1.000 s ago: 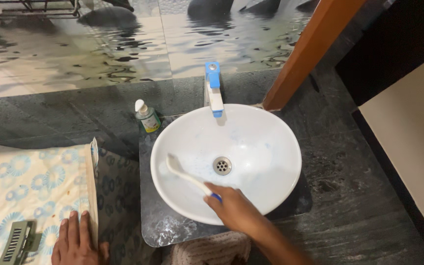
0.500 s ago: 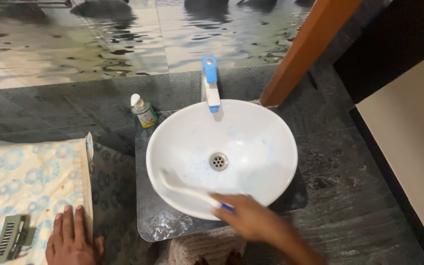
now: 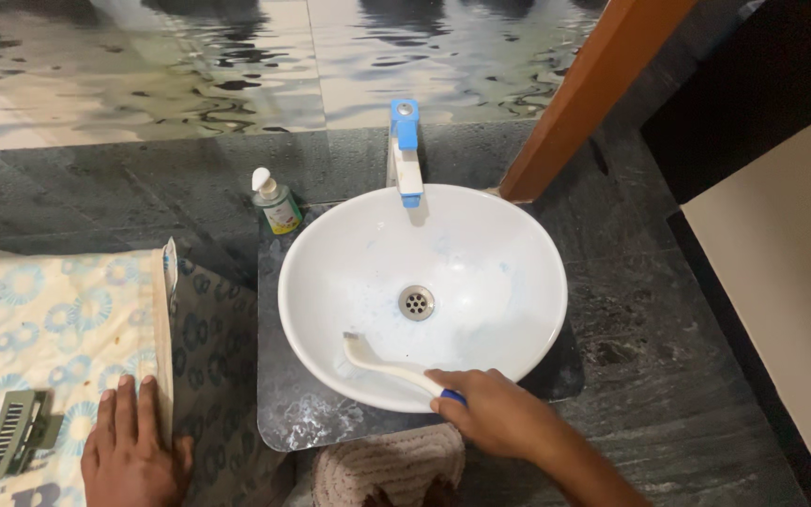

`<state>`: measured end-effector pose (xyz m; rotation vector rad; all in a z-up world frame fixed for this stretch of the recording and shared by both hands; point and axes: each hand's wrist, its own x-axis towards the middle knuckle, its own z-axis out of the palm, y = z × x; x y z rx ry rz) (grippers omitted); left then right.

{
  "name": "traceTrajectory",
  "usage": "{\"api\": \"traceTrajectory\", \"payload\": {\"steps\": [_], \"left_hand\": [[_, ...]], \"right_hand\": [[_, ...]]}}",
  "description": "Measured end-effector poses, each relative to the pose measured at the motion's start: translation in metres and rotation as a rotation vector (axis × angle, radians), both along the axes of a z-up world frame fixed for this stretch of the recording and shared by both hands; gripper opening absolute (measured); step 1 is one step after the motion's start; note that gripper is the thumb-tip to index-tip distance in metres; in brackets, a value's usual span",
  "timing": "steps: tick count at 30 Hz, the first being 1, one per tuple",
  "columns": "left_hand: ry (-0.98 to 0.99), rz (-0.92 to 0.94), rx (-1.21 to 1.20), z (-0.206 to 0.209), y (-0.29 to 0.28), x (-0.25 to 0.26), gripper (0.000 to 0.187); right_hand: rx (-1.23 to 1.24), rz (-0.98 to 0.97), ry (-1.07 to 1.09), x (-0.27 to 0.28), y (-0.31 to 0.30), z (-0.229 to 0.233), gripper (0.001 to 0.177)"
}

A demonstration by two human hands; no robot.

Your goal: The person scrubs the inside of a white bathroom sink using a white brush with a blue handle. They scrub the basin and the drain area in circular motions. The person briefly turns on the faucet to rinse the brush and the sink.

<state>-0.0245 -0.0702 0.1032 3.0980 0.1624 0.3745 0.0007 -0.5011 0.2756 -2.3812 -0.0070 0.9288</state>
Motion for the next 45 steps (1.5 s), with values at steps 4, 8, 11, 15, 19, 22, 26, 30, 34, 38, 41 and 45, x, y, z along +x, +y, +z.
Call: {"api": "traceTrajectory", "payload": {"steps": [4,8,11,15,19,22,26,30,34,38,41,45], "left_hand": [[-0.033,-0.041,0.033,0.010,-0.004,0.000,0.097],[-0.028,-0.072,0.020,0.024,-0.010,-0.002,0.095],[0.030,-0.022,0.022,0.028,-0.015,-0.004,0.092],[0.002,-0.053,-0.048,0.031,-0.016,-0.009,0.089],[0.065,-0.030,-0.002,0.031,-0.015,-0.006,0.090],[0.089,-0.027,-0.007,0.031,-0.014,-0.007,0.092],[0.107,-0.008,-0.022,0.033,-0.016,-0.007,0.092],[0.112,-0.006,-0.003,0.032,-0.016,-0.008,0.092],[0.134,0.007,0.036,0.033,-0.015,-0.005,0.094],[0.126,0.007,0.010,0.035,-0.016,-0.007,0.092],[0.130,0.002,-0.028,0.038,-0.016,-0.006,0.093],[0.159,0.022,0.001,0.039,-0.016,-0.007,0.092]], "right_hand": [[-0.082,-0.052,0.173,-0.002,0.010,0.014,0.053],[0.077,-0.091,0.089,-0.003,0.026,0.018,0.053],[0.060,-0.122,0.091,0.003,0.045,0.018,0.052],[-0.008,-0.178,0.126,0.019,0.059,0.007,0.052],[0.103,-0.136,-0.184,0.025,0.054,-0.023,0.050],[0.044,-0.098,-0.134,0.018,0.047,-0.033,0.049],[-0.118,-0.047,0.129,0.003,0.018,-0.017,0.046],[-0.083,-0.085,0.207,0.004,-0.010,0.008,0.045],[-0.010,-0.085,0.143,0.011,0.005,0.015,0.047],[0.121,-0.231,0.075,0.022,0.046,0.005,0.050],[0.129,-0.253,-0.024,0.026,0.058,-0.007,0.050],[-0.055,-0.012,-0.006,0.015,0.034,-0.022,0.050]]}}
